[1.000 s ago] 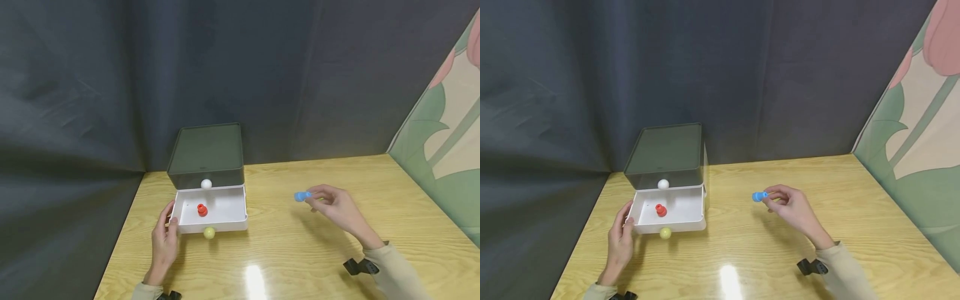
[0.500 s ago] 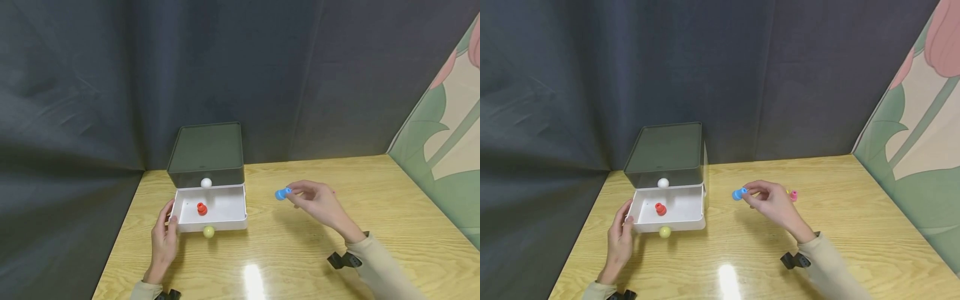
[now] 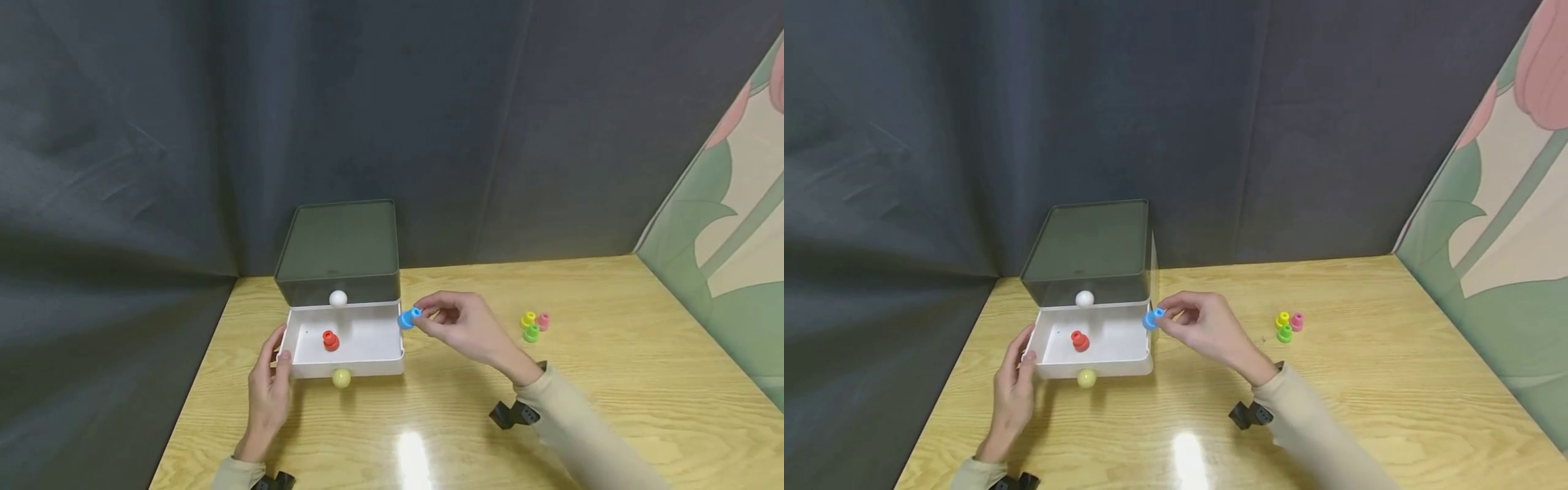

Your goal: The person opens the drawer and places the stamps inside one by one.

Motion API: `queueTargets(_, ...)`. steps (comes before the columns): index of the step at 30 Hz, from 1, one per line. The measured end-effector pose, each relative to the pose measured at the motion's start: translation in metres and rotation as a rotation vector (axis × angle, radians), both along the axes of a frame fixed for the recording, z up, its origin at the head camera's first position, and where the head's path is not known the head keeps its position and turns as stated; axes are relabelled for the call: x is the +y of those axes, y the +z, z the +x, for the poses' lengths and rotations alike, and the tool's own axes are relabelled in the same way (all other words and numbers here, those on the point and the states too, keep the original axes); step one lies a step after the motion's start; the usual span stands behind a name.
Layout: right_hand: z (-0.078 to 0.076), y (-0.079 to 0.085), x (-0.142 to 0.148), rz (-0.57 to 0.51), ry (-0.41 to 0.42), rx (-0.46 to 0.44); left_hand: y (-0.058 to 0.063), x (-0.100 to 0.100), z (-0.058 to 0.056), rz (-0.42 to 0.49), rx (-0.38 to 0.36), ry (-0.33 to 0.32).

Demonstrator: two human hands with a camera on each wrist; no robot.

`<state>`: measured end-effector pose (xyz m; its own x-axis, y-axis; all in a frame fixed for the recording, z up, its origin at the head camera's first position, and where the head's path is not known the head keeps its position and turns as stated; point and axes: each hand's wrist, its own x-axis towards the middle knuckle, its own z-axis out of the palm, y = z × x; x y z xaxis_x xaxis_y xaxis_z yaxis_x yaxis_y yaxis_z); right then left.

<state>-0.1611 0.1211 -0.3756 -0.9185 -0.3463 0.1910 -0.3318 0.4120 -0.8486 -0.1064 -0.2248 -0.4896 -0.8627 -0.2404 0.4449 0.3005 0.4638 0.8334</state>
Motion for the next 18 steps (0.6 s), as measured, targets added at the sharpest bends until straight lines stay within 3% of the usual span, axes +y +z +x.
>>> queueTargets(10, -0.013, 0.007, -0.047, 0.048, 0.132, 0.001, -0.002, -0.002, -0.002, 0.007, 0.009, -0.007)
queueTargets(18, -0.024, -0.002, -0.071, 0.117, 0.22, 0.01, -0.002, -0.001, 0.0, 0.006, -0.006, -0.008)
